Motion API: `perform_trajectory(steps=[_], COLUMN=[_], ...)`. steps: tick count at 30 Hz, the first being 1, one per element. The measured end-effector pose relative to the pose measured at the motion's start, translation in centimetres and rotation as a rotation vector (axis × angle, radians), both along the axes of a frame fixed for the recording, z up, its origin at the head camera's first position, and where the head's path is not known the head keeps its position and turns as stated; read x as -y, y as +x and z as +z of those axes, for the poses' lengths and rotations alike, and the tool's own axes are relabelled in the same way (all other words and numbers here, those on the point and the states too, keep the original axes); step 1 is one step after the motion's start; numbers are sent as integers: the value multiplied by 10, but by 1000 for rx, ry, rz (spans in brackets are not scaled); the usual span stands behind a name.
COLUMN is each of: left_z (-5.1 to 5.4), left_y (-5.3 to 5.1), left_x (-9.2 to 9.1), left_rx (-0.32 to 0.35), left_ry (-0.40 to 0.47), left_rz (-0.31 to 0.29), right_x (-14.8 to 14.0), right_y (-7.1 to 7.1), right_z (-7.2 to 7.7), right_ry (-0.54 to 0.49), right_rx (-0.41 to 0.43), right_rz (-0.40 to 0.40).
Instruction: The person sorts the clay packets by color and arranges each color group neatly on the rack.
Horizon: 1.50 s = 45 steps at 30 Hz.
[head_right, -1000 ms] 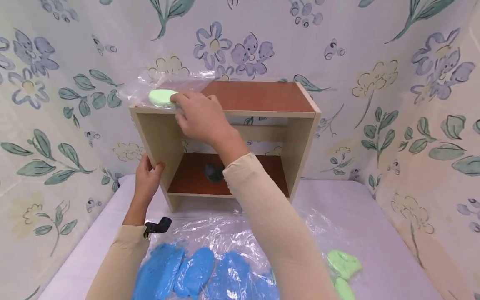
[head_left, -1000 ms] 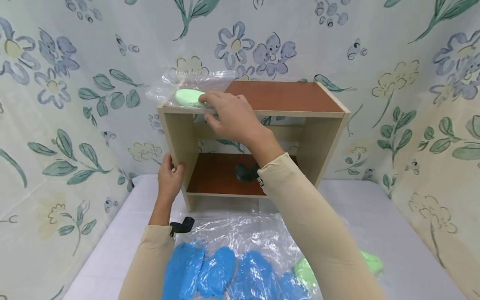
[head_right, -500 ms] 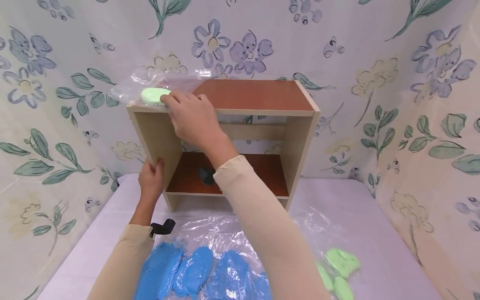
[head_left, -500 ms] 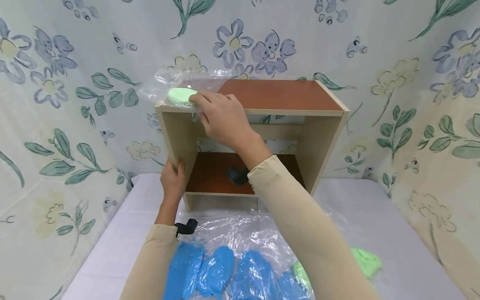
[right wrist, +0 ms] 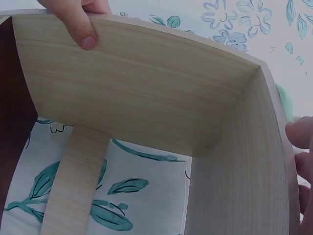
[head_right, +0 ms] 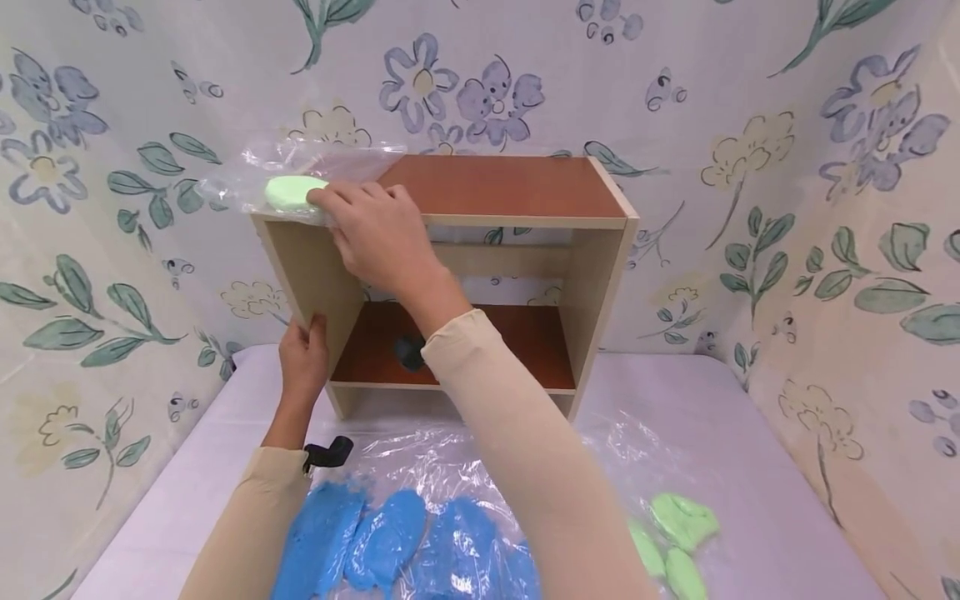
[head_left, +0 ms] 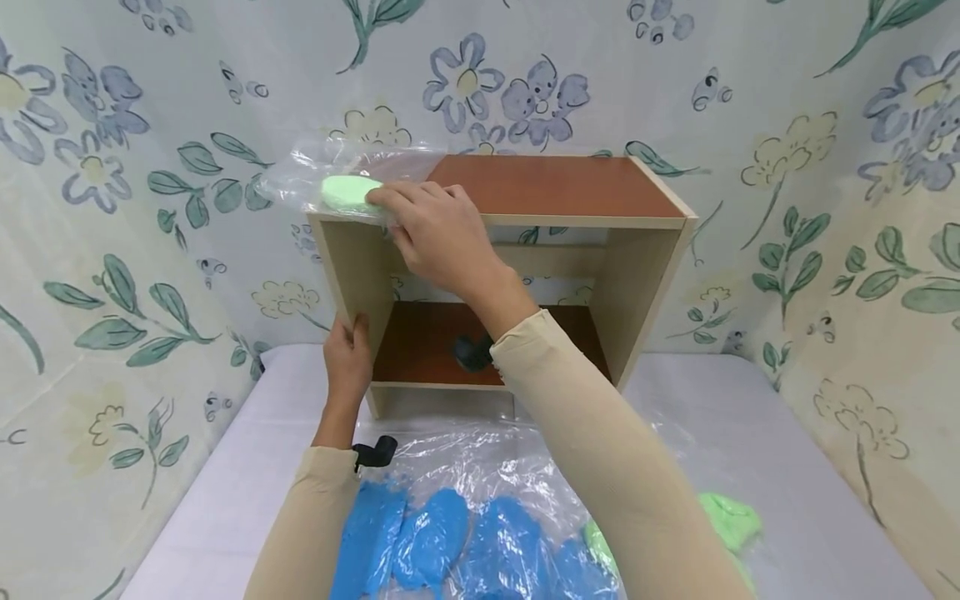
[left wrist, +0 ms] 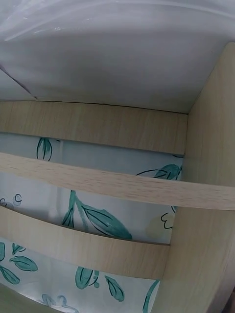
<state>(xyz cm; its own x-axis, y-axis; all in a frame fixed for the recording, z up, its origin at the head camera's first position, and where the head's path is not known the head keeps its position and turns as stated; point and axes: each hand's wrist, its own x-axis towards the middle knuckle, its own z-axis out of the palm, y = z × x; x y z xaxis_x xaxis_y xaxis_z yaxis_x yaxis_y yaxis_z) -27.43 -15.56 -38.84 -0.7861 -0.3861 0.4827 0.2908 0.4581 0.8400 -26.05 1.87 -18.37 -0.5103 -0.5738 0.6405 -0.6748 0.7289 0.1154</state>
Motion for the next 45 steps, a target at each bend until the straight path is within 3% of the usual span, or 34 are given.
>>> perform_trajectory(steps=[7,16,23,27,30,32,39,45], left_z=[0,-5,-7,-8,-7,-6,-6,-2], left_y=[-2,-6,-8,-9,-8,-7,-3,1], left_x=[1,-1,-2,-2,-4,-5,0,0], left_rx=[-30,-84,-100,-98,-79,-65,-65,-58], left_ry=[33,59,46,33,24,18,26,19], left_rz=[18,97,92,79,63,51,19,0], right_x=[14,32,30,26,18,10,-17,-45], right_y=[0,-10,-11,-9,-3,3,25,38], right_z=[-2,-16,-20,-20,-21,-25,-58,-79], right_ry=[11,-105,-122,-146,-206,-267,-459,-587], right_rx=[-37,-229,-251,-207,-138,-138,-385,-450], right_rz=[-73,-153,-162,-116,-24,53,260,303])
